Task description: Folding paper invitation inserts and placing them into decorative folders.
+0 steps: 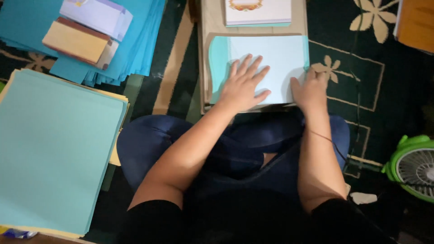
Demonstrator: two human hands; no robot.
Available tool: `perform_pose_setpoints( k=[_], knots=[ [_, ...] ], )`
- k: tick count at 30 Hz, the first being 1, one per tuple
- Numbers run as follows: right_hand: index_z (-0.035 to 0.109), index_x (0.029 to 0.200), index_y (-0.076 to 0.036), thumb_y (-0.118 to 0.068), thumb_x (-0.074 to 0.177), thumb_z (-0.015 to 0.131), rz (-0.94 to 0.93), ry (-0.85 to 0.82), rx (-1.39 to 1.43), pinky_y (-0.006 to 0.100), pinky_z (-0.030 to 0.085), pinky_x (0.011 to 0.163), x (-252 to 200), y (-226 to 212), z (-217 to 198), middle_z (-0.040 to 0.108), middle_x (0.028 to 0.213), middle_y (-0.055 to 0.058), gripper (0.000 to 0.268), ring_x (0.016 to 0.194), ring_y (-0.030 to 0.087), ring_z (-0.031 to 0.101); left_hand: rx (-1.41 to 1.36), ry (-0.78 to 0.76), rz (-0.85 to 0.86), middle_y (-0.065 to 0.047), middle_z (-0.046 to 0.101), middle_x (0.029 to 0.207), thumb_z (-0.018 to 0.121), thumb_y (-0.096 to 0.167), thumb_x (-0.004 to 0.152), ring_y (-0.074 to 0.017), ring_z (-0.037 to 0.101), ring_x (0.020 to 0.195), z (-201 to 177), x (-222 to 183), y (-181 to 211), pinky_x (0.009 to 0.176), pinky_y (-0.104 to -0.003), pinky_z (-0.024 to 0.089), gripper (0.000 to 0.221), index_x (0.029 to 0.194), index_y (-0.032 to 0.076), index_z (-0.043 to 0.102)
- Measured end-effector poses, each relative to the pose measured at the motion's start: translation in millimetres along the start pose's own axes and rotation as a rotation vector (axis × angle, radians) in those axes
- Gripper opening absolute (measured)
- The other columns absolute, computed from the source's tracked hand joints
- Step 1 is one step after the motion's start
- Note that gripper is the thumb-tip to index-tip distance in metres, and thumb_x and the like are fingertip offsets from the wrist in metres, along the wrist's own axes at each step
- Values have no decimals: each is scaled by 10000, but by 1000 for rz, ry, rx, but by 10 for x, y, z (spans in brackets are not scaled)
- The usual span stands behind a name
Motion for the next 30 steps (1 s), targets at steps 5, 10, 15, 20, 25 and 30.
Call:
perform_pose_setpoints(
  k=[5, 10, 15, 20, 25, 30],
  knots=[
    [478, 1473, 117, -389, 1023, 688, -33, 4, -45, 614, 537, 934, -145, -210, -222, 494, 1332, 282, 708, 1260, 537, 514, 23, -19, 0, -109, 390, 1647, 590, 617, 962, -361, 281, 1544, -15, -8, 31, 1223, -578, 181, 656, 1519, 274, 543],
    [534, 1433, 144, -193, 1070, 668, -226, 63, 266, 619, 480, 983, -303, -505, -694, 497, 1299, 335, 513, 1254, 589, 455, -5, -1, 4, -126, 406, 1633, 597, 600, 982, -377, 300, 1534, -37, 12, 32, 1211, -586, 191, 617, 1502, 269, 568],
    [546, 1470, 0, -611, 1112, 281, -199, -226, 881, 358, 478, 715, -211, -445, -344, 539, 1391, 309, 756, 1278, 471, 532, -83, 17, -32, -108, 452, 1601, 626, 499, 1003, -362, 335, 1520, -51, 30, 3, 1222, -578, 213, 485, 1434, 277, 630],
    [626, 1443, -159, -462, 1118, 197, -279, -455, 637, 399, 503, 943, -375, -863, -319, 669, 1357, 114, 618, 1125, 305, 649, -233, 95, -101, -98, 610, 1457, 377, 396, 1099, -312, 461, 1445, -112, 108, -66, 1207, -528, 254, 430, 1261, 206, 728],
    [626, 1337, 64, -224, 1048, 585, -639, -177, 286, 492, 411, 1048, -422, -932, -195, 621, 1357, 244, 410, 1217, 429, 522, -818, 422, -186, -126, 176, 1756, 351, 435, 1164, -317, 147, 1657, -141, -20, -383, 1354, -524, 173, 614, 1676, 175, 135],
    [685, 1353, -105, -219, 987, 635, -633, -107, -128, 498, 453, 896, -473, -925, -106, 645, 1411, 85, 386, 1215, 356, 557, -269, 218, -42, -93, 376, 1612, 492, 399, 1118, -352, 325, 1545, -298, 80, -239, 1258, -644, 245, 438, 1500, 183, 486]
  ],
)
Point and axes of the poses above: each hand's wrist, its own x-axis towards the middle knuckle, its own z-axis out of the palm, y = z × x, the point moved 5 cm from there along x, towards the middle knuckle
